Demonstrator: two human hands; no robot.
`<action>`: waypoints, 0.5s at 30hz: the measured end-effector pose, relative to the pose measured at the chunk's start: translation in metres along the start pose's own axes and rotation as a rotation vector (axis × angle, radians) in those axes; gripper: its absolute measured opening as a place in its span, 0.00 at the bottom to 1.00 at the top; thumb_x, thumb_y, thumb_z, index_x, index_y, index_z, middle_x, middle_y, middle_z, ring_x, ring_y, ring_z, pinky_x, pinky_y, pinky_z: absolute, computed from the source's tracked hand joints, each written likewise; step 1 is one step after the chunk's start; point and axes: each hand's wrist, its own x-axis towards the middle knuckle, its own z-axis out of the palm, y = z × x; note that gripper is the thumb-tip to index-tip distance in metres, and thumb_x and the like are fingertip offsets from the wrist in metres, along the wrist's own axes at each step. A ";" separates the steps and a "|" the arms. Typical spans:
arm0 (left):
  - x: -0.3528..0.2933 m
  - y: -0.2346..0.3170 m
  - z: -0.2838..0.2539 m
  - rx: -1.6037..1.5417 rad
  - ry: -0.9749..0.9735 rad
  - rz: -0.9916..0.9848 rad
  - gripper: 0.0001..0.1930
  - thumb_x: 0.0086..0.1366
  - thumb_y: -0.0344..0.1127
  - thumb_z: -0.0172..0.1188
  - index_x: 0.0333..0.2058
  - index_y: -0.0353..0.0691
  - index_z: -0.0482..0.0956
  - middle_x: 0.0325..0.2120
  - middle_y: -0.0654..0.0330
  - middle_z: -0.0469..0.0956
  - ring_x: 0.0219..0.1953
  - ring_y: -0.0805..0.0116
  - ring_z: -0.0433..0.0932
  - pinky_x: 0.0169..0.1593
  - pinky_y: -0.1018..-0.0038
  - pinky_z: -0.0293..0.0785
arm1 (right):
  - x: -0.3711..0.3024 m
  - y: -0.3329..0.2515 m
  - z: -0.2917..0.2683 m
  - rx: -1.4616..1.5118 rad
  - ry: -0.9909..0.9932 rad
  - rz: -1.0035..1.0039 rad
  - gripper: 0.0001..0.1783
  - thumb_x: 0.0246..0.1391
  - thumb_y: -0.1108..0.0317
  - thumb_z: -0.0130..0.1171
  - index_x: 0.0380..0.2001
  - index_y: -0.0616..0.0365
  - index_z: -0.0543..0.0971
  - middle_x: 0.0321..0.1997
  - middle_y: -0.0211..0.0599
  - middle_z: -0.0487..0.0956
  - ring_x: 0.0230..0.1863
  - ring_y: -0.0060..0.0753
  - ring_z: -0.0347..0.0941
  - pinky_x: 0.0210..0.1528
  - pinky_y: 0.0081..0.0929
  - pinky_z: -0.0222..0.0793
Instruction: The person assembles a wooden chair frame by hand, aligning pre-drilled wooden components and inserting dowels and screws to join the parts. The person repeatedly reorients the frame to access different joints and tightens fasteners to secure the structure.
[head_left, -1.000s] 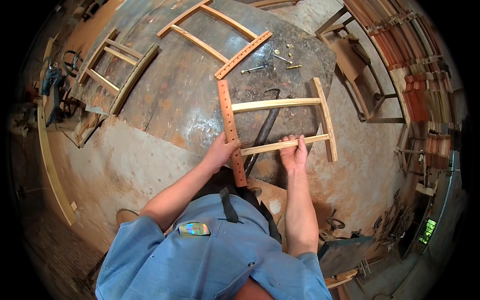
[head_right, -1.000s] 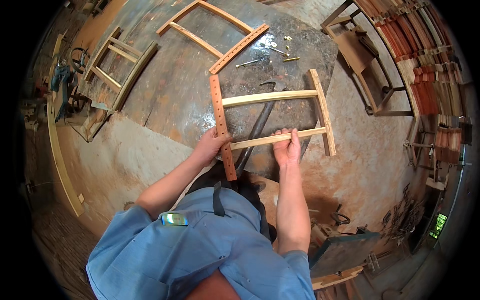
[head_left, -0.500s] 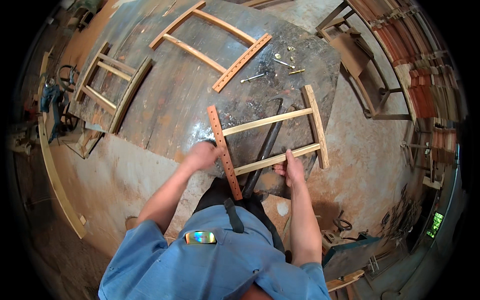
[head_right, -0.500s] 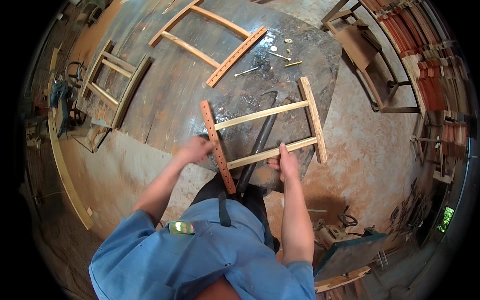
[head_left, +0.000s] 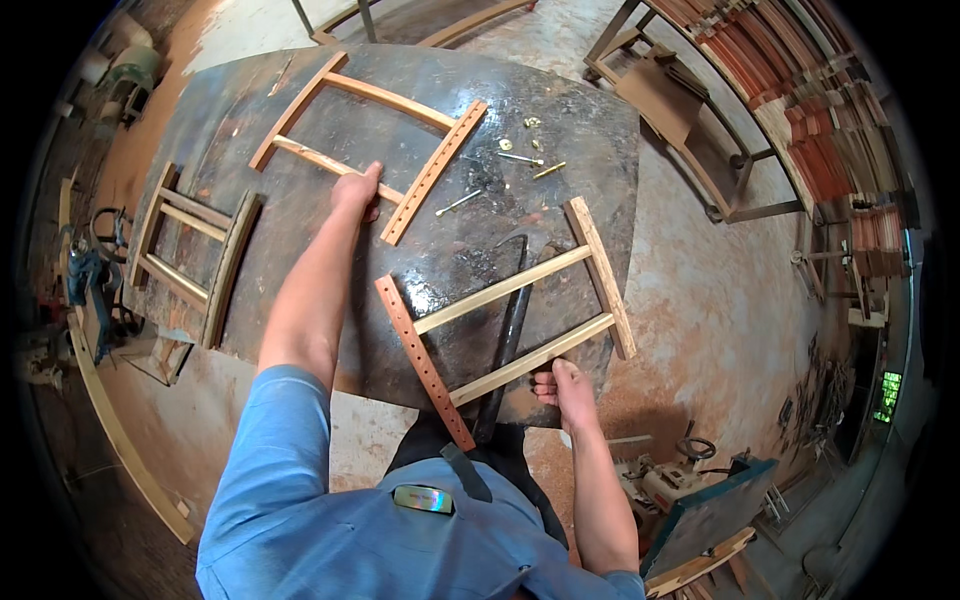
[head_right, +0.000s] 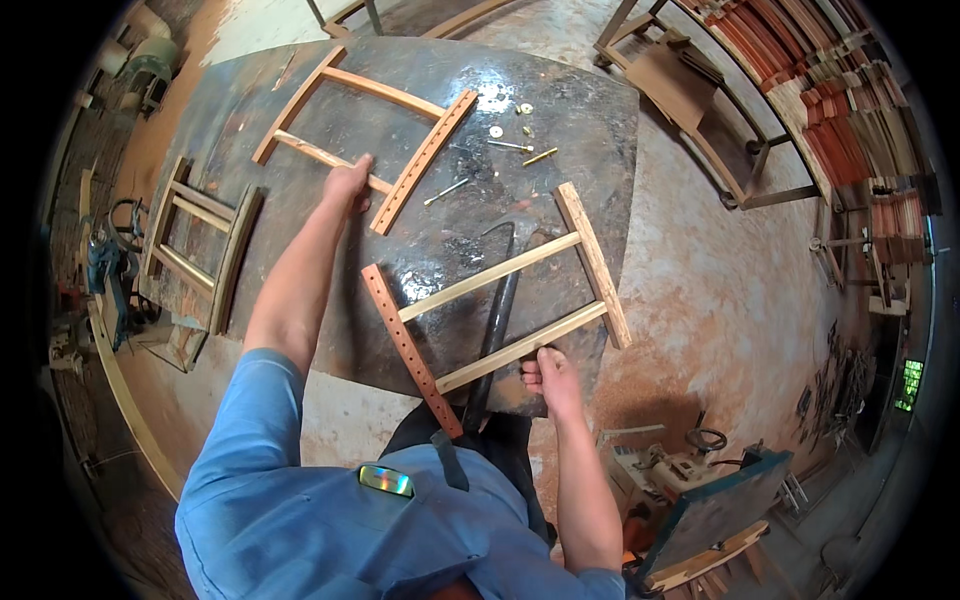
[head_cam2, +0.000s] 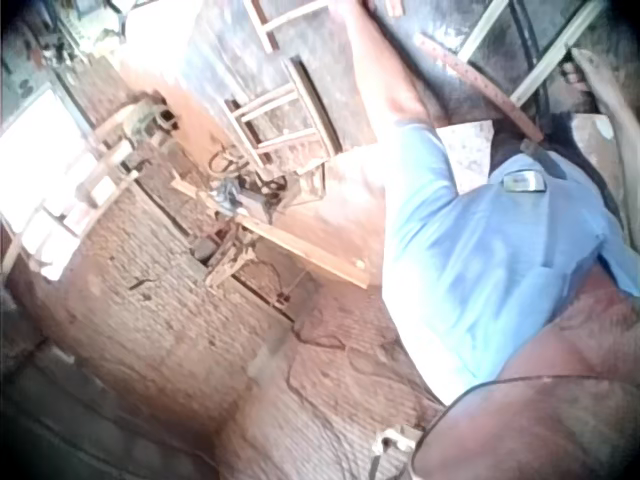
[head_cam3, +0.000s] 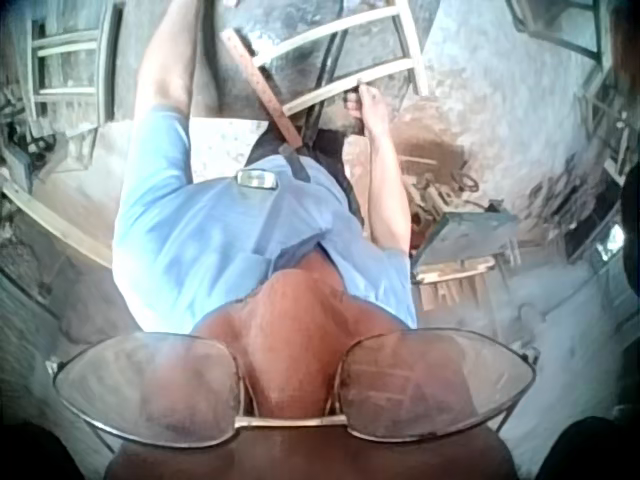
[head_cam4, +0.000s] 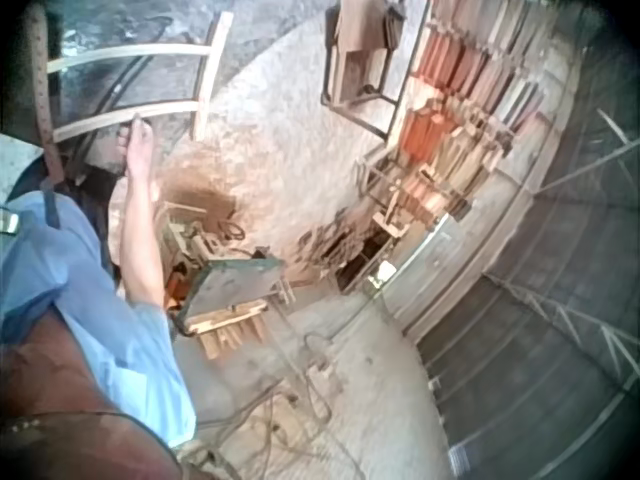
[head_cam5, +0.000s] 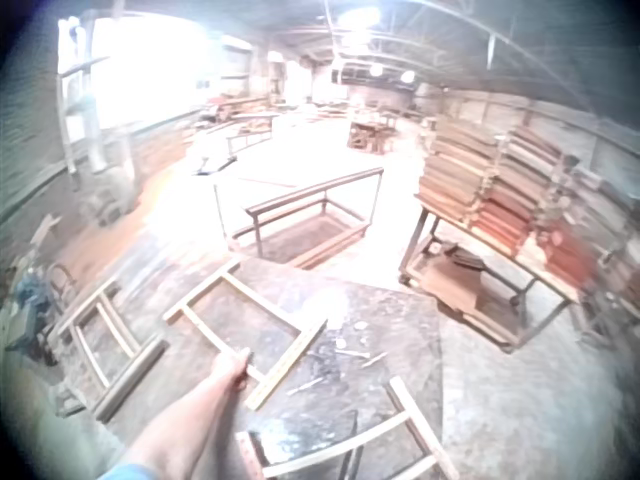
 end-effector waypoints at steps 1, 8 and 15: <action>0.003 0.001 0.002 -0.035 -0.062 -0.046 0.20 0.61 0.45 0.56 0.27 0.28 0.77 0.23 0.51 0.77 0.16 0.62 0.78 0.18 0.68 0.75 | -0.004 0.002 -0.003 0.017 0.005 -0.001 0.19 0.64 0.55 0.49 0.43 0.62 0.74 0.32 0.37 0.79 0.28 0.22 0.75 0.31 0.20 0.74; -0.005 0.001 -0.010 -0.451 -0.163 -0.056 0.13 0.60 0.34 0.51 0.23 0.28 0.70 0.17 0.52 0.73 0.09 0.63 0.68 0.11 0.70 0.67 | -0.023 0.034 -0.044 0.107 0.077 0.022 0.18 0.65 0.57 0.48 0.46 0.61 0.72 0.32 0.39 0.80 0.27 0.24 0.76 0.31 0.22 0.75; -0.076 0.021 -0.055 -0.501 -0.246 0.044 0.14 0.62 0.39 0.51 0.24 0.32 0.71 0.13 0.54 0.73 0.09 0.67 0.69 0.11 0.74 0.64 | -0.034 0.016 -0.067 0.158 0.085 -0.085 0.16 0.65 0.58 0.48 0.45 0.59 0.73 0.32 0.38 0.80 0.26 0.24 0.74 0.30 0.22 0.73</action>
